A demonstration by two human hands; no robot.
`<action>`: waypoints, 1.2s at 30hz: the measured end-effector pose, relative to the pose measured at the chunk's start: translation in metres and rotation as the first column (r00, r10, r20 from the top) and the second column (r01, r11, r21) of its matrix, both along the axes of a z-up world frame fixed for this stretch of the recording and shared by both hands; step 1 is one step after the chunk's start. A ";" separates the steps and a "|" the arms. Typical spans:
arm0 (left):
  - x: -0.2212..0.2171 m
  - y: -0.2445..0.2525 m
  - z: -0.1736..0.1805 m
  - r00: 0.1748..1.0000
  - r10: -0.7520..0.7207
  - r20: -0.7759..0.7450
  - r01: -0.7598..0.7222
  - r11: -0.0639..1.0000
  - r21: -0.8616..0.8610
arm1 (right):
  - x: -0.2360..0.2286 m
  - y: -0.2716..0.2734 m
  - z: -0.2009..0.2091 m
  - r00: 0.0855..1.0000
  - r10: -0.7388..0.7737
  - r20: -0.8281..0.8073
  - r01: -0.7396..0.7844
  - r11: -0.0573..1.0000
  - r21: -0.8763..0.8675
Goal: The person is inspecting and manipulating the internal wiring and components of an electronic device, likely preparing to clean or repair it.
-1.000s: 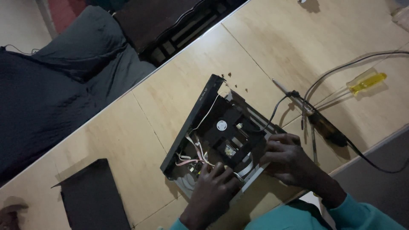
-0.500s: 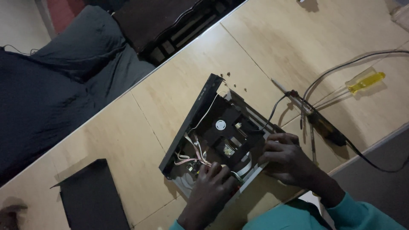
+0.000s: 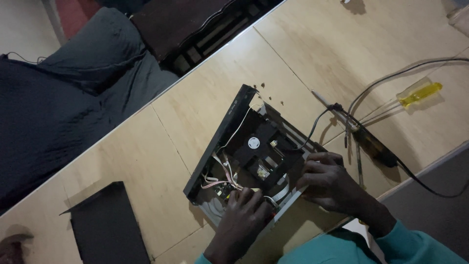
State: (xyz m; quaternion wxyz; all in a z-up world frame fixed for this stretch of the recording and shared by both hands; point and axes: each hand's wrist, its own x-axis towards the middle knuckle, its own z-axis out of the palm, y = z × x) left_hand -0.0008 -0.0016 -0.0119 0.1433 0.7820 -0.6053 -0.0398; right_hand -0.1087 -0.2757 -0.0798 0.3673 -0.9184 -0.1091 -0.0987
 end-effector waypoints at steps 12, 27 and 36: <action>0.000 -0.001 0.001 0.999 -0.031 -0.018 0.033 0.995 0.091 | -0.004 0.000 -0.004 0.999 -0.032 -0.013 0.032 0.998 -0.061; -0.002 -0.014 0.012 0.998 -0.002 -0.067 0.011 0.992 0.128 | 0.002 0.001 0.006 0.999 -0.032 0.001 0.032 0.999 -0.032; -0.007 -0.017 0.002 0.990 0.115 -0.076 -0.109 0.991 0.075 | 0.007 -0.002 0.010 0.999 0.023 -0.038 -0.022 0.999 0.037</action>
